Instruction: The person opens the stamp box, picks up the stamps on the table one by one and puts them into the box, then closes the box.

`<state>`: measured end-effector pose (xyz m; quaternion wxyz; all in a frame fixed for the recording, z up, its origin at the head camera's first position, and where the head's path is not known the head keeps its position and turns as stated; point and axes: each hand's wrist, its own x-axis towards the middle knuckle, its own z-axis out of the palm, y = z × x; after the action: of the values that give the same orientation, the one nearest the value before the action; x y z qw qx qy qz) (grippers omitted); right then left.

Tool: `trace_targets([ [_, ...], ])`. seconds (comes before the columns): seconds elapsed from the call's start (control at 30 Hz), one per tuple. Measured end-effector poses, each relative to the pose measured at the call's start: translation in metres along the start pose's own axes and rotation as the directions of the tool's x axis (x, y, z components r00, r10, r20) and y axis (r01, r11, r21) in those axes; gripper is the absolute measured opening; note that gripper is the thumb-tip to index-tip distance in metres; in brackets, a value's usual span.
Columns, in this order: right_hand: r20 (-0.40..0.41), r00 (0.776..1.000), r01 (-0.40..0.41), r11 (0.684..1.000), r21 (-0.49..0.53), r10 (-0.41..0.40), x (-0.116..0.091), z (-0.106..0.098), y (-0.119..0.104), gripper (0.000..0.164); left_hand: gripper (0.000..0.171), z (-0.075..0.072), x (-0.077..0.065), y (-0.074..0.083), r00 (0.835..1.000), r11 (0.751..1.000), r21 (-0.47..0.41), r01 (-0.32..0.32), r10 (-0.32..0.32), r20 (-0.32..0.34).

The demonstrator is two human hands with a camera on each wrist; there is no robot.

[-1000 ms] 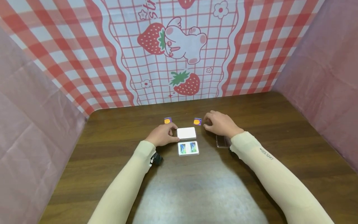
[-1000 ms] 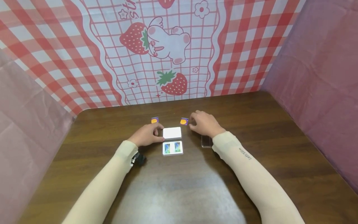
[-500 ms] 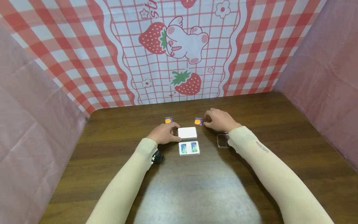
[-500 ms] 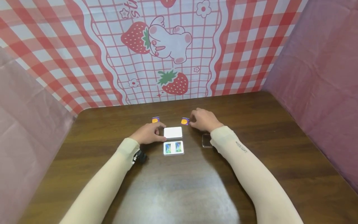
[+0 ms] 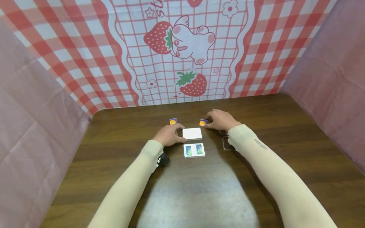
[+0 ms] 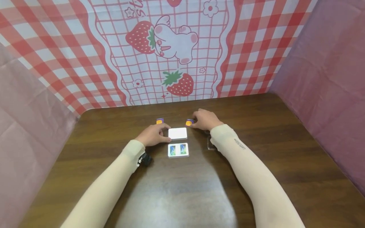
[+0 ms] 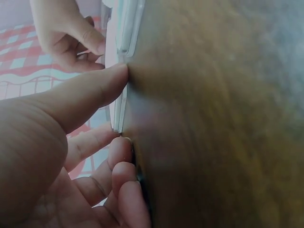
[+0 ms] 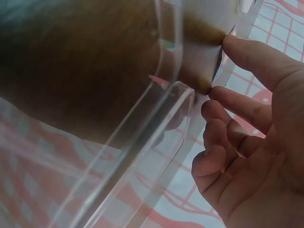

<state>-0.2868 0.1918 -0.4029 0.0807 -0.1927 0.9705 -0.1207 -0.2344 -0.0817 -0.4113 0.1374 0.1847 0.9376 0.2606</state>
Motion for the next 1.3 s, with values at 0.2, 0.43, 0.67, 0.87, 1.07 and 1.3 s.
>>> trace_targets([
  [0.2, -0.006, 1.0, -0.011, 1.0, 0.004, 0.011, 0.002, 0.001, -0.002, 0.045, 0.058, 0.003, 0.001, 0.004, 1.0, 0.999, 0.038, -0.006, 0.007, -0.015],
  [0.43, -0.007, 1.0, -0.023, 0.999, 0.034, 0.023, 0.002, 0.002, -0.007, 0.038, 0.058, 0.004, 0.001, 0.002, 1.0, 1.0, 0.027, -0.003, 0.004, -0.007],
  [0.67, -0.025, 0.999, -0.022, 1.0, 0.013, 0.022, 0.002, 0.0, -0.012, 0.034, 0.058, 0.002, -0.002, 0.0, 1.0, 1.0, 0.01, 0.002, -0.001, -0.005],
  [0.87, -0.025, 0.999, -0.026, 1.0, -0.014, 0.025, 0.002, -0.001, -0.011, 0.033, 0.057, 0.002, -0.002, 0.0, 1.0, 1.0, 0.012, -0.003, 0.003, -0.004],
  [1.07, -0.015, 0.999, -0.039, 0.998, -0.039, 0.038, 0.002, -0.001, -0.011, 0.03, 0.056, 0.003, -0.001, -0.002, 1.0, 1.0, 0.007, -0.009, 0.009, -0.001],
  [1.3, -0.02, 1.0, -0.023, 0.998, -0.062, 0.022, -0.002, -0.002, -0.007, 0.027, 0.056, 0.003, -0.001, -0.002, 1.0, 1.0, 0.008, -0.017, 0.017, -0.004],
])
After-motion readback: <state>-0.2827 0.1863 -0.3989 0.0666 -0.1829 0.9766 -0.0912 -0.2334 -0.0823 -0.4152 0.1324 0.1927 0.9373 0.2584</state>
